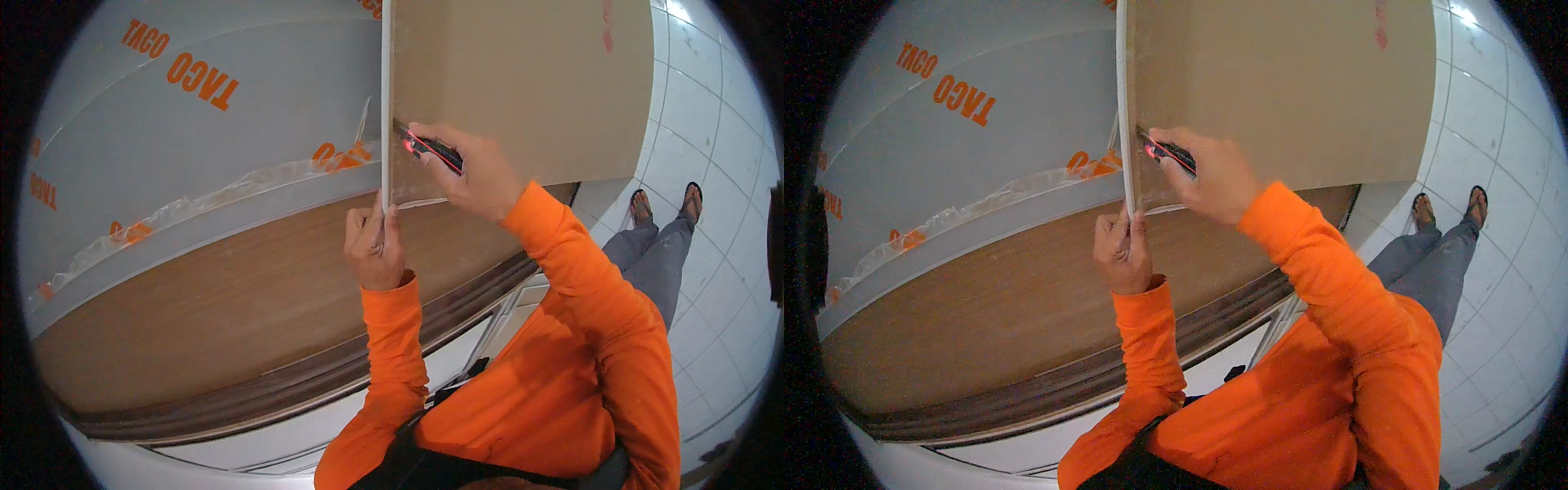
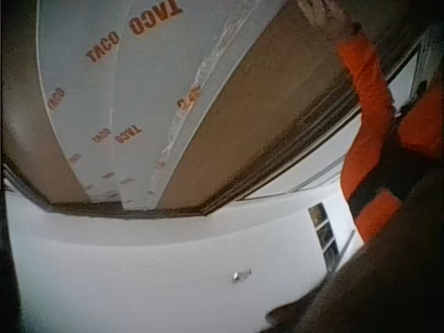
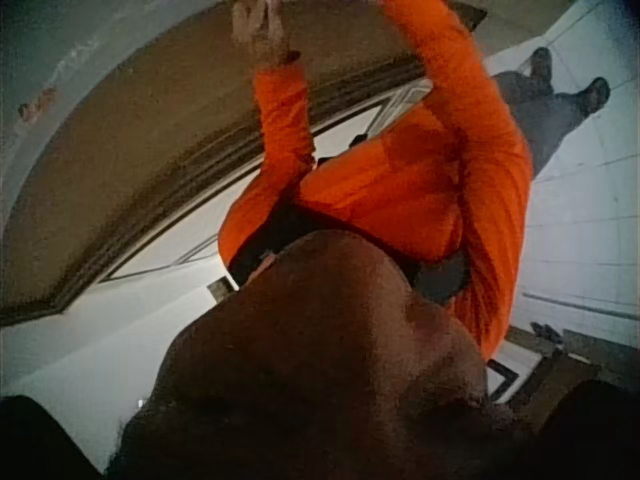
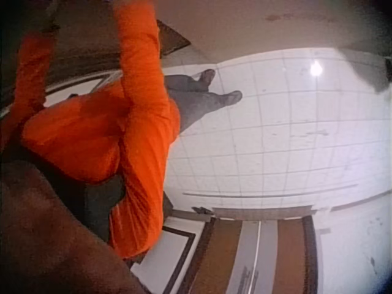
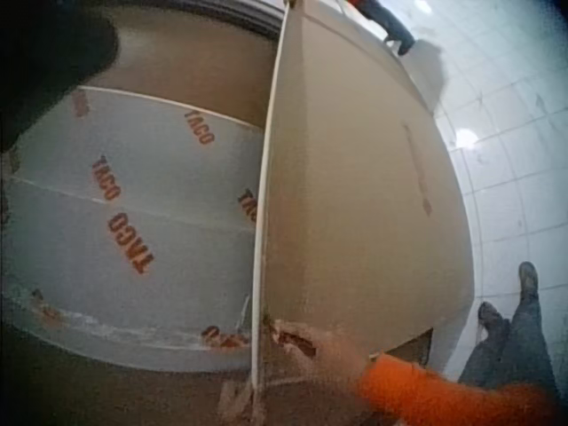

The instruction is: The person cuts a large board using a utility knife. They use one hand to hold and stabilize the board while repeatedly scoring the edge of the board with the knife held in the other hand.

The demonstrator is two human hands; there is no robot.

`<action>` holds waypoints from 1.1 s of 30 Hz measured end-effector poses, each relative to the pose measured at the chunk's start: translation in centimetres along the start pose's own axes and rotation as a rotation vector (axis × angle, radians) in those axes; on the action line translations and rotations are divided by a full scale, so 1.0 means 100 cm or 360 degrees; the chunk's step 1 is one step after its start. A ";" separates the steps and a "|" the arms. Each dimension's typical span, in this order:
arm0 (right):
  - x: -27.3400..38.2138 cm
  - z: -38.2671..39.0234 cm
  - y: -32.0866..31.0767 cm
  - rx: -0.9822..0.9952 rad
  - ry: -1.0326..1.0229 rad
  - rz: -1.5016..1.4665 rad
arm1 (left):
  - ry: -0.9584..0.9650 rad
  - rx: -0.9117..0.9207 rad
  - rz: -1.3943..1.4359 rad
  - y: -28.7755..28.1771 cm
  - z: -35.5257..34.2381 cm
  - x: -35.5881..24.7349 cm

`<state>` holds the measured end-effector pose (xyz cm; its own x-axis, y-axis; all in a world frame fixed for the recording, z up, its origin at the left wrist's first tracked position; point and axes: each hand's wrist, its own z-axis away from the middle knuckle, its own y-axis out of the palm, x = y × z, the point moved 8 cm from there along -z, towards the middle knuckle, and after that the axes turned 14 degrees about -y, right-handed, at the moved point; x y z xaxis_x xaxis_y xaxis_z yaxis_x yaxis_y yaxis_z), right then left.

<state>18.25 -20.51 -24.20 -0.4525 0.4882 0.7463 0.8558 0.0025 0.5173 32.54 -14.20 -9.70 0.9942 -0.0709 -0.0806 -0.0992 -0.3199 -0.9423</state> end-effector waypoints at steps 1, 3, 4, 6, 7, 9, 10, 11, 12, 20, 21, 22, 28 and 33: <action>0.002 0.004 0.000 -0.0036 -0.0007 -0.0043 | 0.0016 -0.0014 0.0013 0.000 0.001 -0.002; 0.004 0.007 0.007 -0.0086 -0.0024 -0.0089 | 0.0023 -0.0040 0.0043 -0.001 -0.001 0.000; 0.005 0.008 0.008 -0.0107 -0.0037 -0.0097 | 0.0036 -0.0039 0.0043 -0.001 -0.001 0.001; 0.007 0.012 0.009 -0.0116 -0.0041 -0.0087 | 0.0060 -0.0021 0.0044 0.000 0.001 0.001; 0.007 0.014 0.009 -0.0106 -0.0033 -0.0070 | 0.0056 -0.0032 0.0015 -0.001 0.001 0.002; 0.006 0.020 0.011 -0.0075 -0.0006 -0.0035 | 0.0061 -0.0024 -0.0061 -0.001 0.001 0.003; 0.005 0.023 0.013 -0.0052 0.0014 -0.0018 | 0.0063 -0.0026 -0.0056 -0.002 0.000 0.004; 0.005 0.027 0.014 -0.0030 0.0032 0.0002 | 0.0068 -0.0028 -0.0050 -0.001 0.000 0.004; 0.002 0.028 0.020 -0.0028 0.0046 -0.0007 | 0.0053 -0.0035 -0.0054 -0.002 -0.004 0.007; -0.001 0.054 0.046 0.0066 0.0033 -0.0104 | 0.0114 0.0075 -0.0039 -0.003 -0.015 0.004; -0.001 0.055 0.047 0.0061 0.0040 -0.0112 | 0.0141 0.0094 -0.0034 -0.002 -0.020 0.001; 0.001 0.057 0.046 0.0060 0.0051 -0.0123 | 0.0100 0.0108 -0.0060 -0.002 -0.027 0.000; 0.008 0.059 0.045 0.0093 0.0106 -0.0123 | 0.0171 0.0222 -0.0249 0.031 -0.109 -0.048; 0.001 0.059 0.049 0.0114 0.0204 -0.0194 | 0.0236 0.0463 -0.0832 0.076 -0.170 -0.078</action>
<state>23.86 -15.30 -24.08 -0.5781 0.3654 0.7296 0.8064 0.1193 0.5792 23.32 -32.13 -10.67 0.8900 -0.1115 0.4422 0.4357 -0.0785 -0.8967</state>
